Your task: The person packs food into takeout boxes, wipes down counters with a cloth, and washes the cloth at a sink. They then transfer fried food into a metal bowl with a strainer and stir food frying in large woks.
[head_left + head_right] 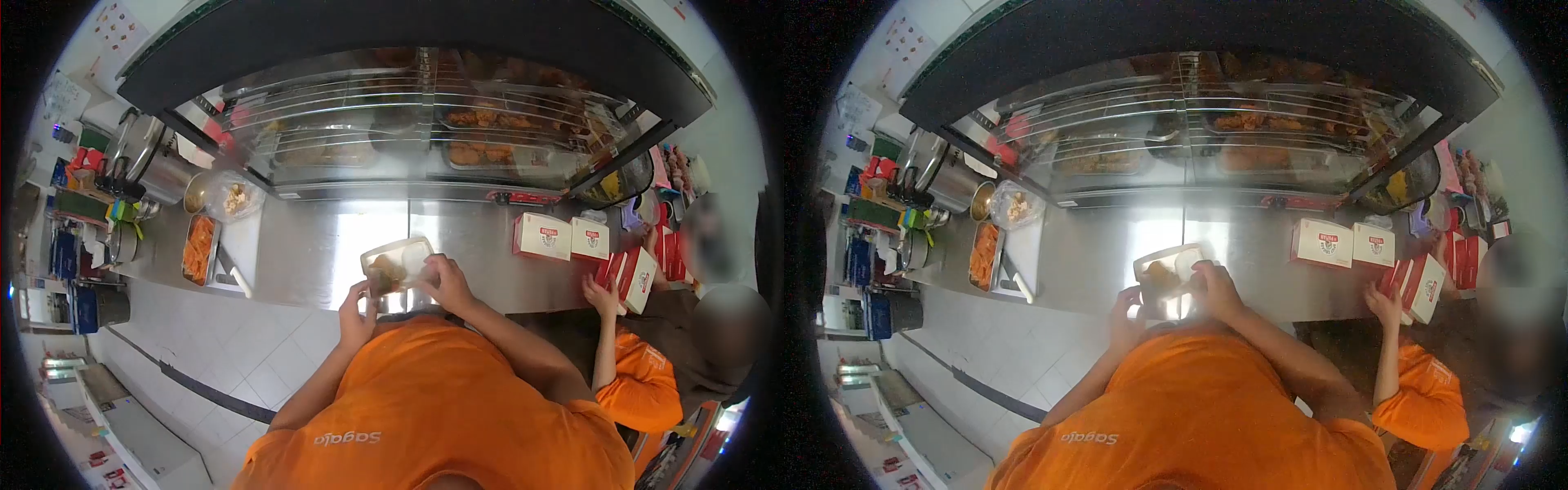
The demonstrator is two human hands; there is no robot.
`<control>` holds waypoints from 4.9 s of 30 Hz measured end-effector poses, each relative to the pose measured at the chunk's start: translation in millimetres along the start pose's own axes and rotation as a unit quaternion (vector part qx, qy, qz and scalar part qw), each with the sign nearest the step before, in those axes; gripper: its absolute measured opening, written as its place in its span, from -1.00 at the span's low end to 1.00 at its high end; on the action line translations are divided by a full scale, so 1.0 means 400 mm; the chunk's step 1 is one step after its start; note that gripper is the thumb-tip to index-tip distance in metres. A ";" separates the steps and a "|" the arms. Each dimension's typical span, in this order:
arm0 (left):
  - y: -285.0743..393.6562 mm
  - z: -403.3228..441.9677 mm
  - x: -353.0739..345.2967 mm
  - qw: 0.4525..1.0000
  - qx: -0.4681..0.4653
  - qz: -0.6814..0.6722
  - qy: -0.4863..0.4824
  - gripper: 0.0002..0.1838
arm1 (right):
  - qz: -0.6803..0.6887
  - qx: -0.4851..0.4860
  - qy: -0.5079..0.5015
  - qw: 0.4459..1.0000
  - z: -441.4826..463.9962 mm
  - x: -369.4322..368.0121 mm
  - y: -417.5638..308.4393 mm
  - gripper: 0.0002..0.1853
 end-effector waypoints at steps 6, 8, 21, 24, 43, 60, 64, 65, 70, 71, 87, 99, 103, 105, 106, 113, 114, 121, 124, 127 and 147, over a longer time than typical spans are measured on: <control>-0.001 -0.024 0.034 0.980 -0.147 0.133 0.006 -0.64 | -0.090 0.144 0.064 0.983 -0.081 0.053 -0.012 -0.50; -0.071 -0.024 0.053 0.995 -0.024 0.071 0.064 -0.60 | -0.031 0.039 0.069 0.996 -0.062 0.063 0.026 -0.50; -0.210 0.028 -0.044 0.989 0.146 -0.013 -0.001 -0.61 | 0.133 -0.178 -0.007 0.975 0.087 0.006 0.149 -0.54; -0.175 0.042 -0.036 0.987 0.033 0.158 0.018 -0.64 | 0.002 -0.181 -0.035 0.983 0.099 -0.024 0.190 -0.56; -0.133 0.173 -0.140 0.957 -0.142 0.254 0.019 -0.68 | -0.055 0.045 0.057 0.996 0.239 -0.148 0.125 -0.63; -0.288 0.196 -0.157 0.987 -0.100 0.129 0.001 -0.65 | 0.025 -0.001 0.120 0.992 0.187 -0.035 0.126 -0.80; -0.261 0.204 -0.175 0.987 -0.096 0.126 -0.015 -0.68 | 0.071 -0.084 0.042 0.993 0.166 -0.005 0.144 -0.82; -0.259 0.205 -0.186 0.989 -0.097 0.109 -0.009 -0.69 | 0.020 -0.051 0.052 0.997 0.174 -0.003 0.144 -0.81; -0.349 0.231 -0.222 0.996 -0.081 0.012 -0.031 -0.76 | 0.044 -0.034 0.128 0.990 0.167 -0.007 0.185 -0.79; -0.325 0.249 -0.242 0.978 -0.077 0.149 -0.122 -0.75 | 0.052 -0.074 0.097 0.991 0.168 -0.016 0.204 -0.78; 0.284 0.359 -0.610 0.702 0.154 -0.668 -0.194 -0.21 | 0.635 -0.086 0.162 0.751 -0.077 0.605 0.233 -0.28; -0.068 0.019 -0.182 0.976 0.041 -0.067 -0.201 -0.86 | 0.008 -0.159 0.078 0.984 -0.133 0.109 0.432 -0.67; -0.140 -0.093 -0.113 0.982 0.044 -0.104 -0.154 -0.85 | -0.071 -0.012 0.170 0.983 -0.136 0.171 0.175 -0.31; -0.164 -0.164 -0.066 0.985 0.044 -0.065 -0.153 -0.79 | -0.214 0.062 0.171 0.960 -0.122 0.162 0.003 -0.09; -0.186 -0.209 -0.029 0.986 0.085 -0.049 -0.137 -0.78 | -0.283 0.073 0.153 0.944 -0.106 0.139 -0.066 0.00; -0.528 -0.921 0.299 0.918 0.379 -0.017 0.114 -0.64 | -0.364 -0.009 -0.070 0.929 0.026 -0.053 -0.036 0.22; -0.551 -1.077 0.357 0.885 0.440 0.042 0.147 -0.62 | -0.353 0.000 -0.063 0.933 0.031 -0.057 -0.038 0.24; -0.662 -1.977 0.283 0.674 0.689 -0.184 0.193 -0.70 | -0.494 -0.107 -0.037 0.862 0.009 -0.018 0.057 0.37; -0.667 -2.085 0.206 0.526 0.605 -0.535 0.264 -0.70 | -0.568 -0.251 -0.041 0.783 0.010 0.015 0.102 0.38; -0.733 -2.094 0.359 0.713 0.623 -0.257 0.193 -0.75 | -0.534 -0.312 0.106 0.779 0.024 -0.051 0.020 0.27; -1.108 -1.416 1.514 0.911 0.356 -0.024 0.210 -0.61 | -0.146 0.046 -0.270 0.951 0.184 -1.634 -1.008 -0.59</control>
Point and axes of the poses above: each hand's wrist, its own z-axis towards the middle knuckle, its own x-axis out of the back of the hand, y = z × x, the point moved 10 cm from there along z, towards the middle knuckle, and after that the axes turned 11 degrees about -x, right-handed, at the moved point
